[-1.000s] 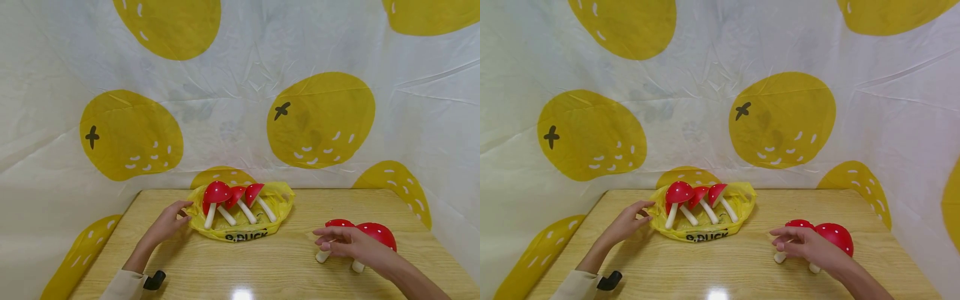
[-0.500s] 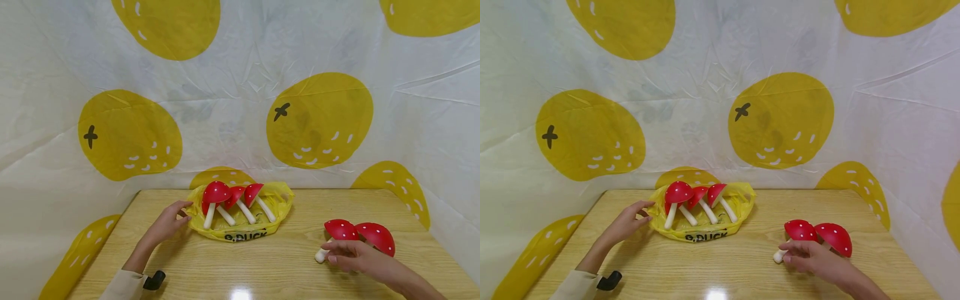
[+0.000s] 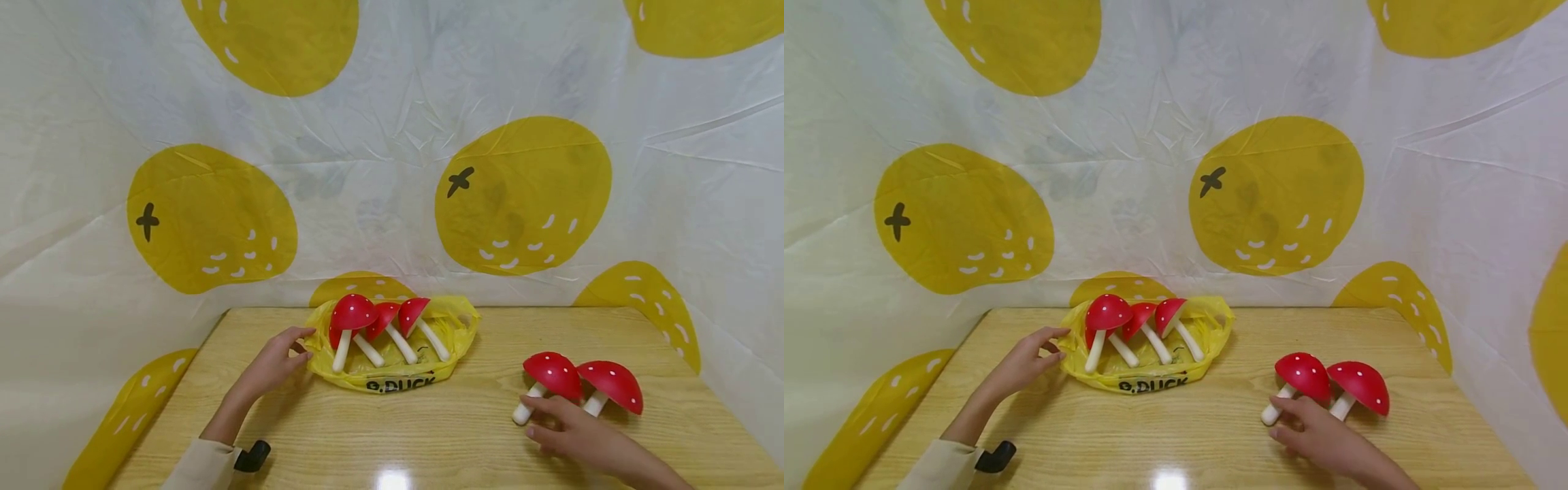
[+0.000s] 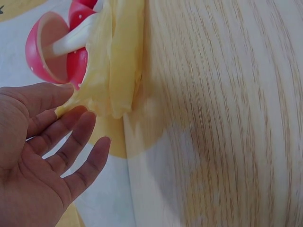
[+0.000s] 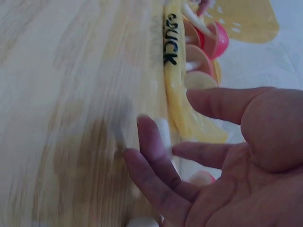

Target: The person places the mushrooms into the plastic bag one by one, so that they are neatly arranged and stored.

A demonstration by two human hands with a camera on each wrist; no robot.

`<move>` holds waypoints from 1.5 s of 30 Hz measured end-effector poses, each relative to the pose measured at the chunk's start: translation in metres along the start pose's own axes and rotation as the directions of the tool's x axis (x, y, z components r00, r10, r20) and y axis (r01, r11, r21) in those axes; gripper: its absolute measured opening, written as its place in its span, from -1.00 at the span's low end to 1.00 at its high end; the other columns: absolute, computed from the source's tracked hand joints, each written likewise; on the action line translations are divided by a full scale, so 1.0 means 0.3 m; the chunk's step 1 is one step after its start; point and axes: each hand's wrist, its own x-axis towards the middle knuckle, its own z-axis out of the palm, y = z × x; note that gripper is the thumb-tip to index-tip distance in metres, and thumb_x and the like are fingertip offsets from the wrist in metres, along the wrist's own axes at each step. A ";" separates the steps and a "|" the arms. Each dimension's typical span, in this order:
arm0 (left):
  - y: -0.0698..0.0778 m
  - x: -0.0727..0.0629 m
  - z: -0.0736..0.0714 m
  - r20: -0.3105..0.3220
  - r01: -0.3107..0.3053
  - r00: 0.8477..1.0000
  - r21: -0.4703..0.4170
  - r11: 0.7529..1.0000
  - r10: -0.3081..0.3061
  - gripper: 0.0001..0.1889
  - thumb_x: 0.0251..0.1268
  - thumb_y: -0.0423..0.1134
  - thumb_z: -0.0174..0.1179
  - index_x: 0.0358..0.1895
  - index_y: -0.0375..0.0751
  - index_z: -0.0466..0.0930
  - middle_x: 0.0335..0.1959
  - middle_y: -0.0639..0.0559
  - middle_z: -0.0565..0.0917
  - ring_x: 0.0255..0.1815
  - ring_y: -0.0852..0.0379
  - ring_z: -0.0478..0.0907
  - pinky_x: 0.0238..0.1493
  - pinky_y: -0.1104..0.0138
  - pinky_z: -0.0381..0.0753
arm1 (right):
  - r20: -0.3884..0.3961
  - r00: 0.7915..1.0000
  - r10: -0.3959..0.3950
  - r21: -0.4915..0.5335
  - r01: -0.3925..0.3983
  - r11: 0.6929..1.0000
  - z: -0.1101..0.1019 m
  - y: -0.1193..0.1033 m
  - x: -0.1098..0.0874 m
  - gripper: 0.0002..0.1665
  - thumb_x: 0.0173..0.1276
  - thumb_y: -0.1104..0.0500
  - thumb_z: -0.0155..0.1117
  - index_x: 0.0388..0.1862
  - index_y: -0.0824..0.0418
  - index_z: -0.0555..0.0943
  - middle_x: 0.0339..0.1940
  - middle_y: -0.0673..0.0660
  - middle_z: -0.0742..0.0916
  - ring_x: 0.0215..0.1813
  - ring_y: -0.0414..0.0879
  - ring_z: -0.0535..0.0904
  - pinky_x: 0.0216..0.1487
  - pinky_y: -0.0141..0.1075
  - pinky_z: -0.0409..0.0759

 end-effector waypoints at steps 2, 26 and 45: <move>0.001 0.002 0.000 0.001 0.003 1.000 -0.003 1.000 -0.003 -0.49 0.36 -0.42 0.28 0.35 -0.37 0.47 0.29 -0.26 0.56 -0.03 -0.04 0.65 -0.17 0.37 0.63 | -0.039 0.999 -0.025 -0.045 0.023 0.999 0.013 -0.005 0.006 -0.21 0.45 0.08 0.32 0.48 0.50 0.30 -0.05 0.23 0.55 -0.42 -0.10 0.56 -0.38 -0.42 0.48; 0.005 -0.004 -0.001 -0.004 0.016 1.000 0.002 1.000 -0.016 -0.50 0.36 -0.42 0.28 0.35 -0.37 0.48 0.28 -0.25 0.56 -0.03 -0.04 0.65 -0.16 0.37 0.64 | -0.337 0.923 0.185 0.190 -0.126 0.974 -0.047 -0.020 0.044 -0.38 0.42 0.01 0.37 0.32 0.34 0.55 0.12 0.14 0.72 -0.02 -0.14 0.70 -0.04 -0.39 0.64; 0.003 -0.001 -0.004 -0.002 -0.001 1.000 0.005 1.000 0.001 -0.50 0.36 -0.43 0.28 0.35 -0.39 0.47 0.28 -0.26 0.56 -0.03 -0.05 0.65 -0.17 0.37 0.63 | -0.355 0.933 0.051 0.219 0.030 0.975 -0.030 -0.122 0.112 -0.23 0.40 -0.07 0.39 0.51 0.11 0.42 0.39 0.21 0.54 0.08 -0.13 0.64 0.06 -0.37 0.59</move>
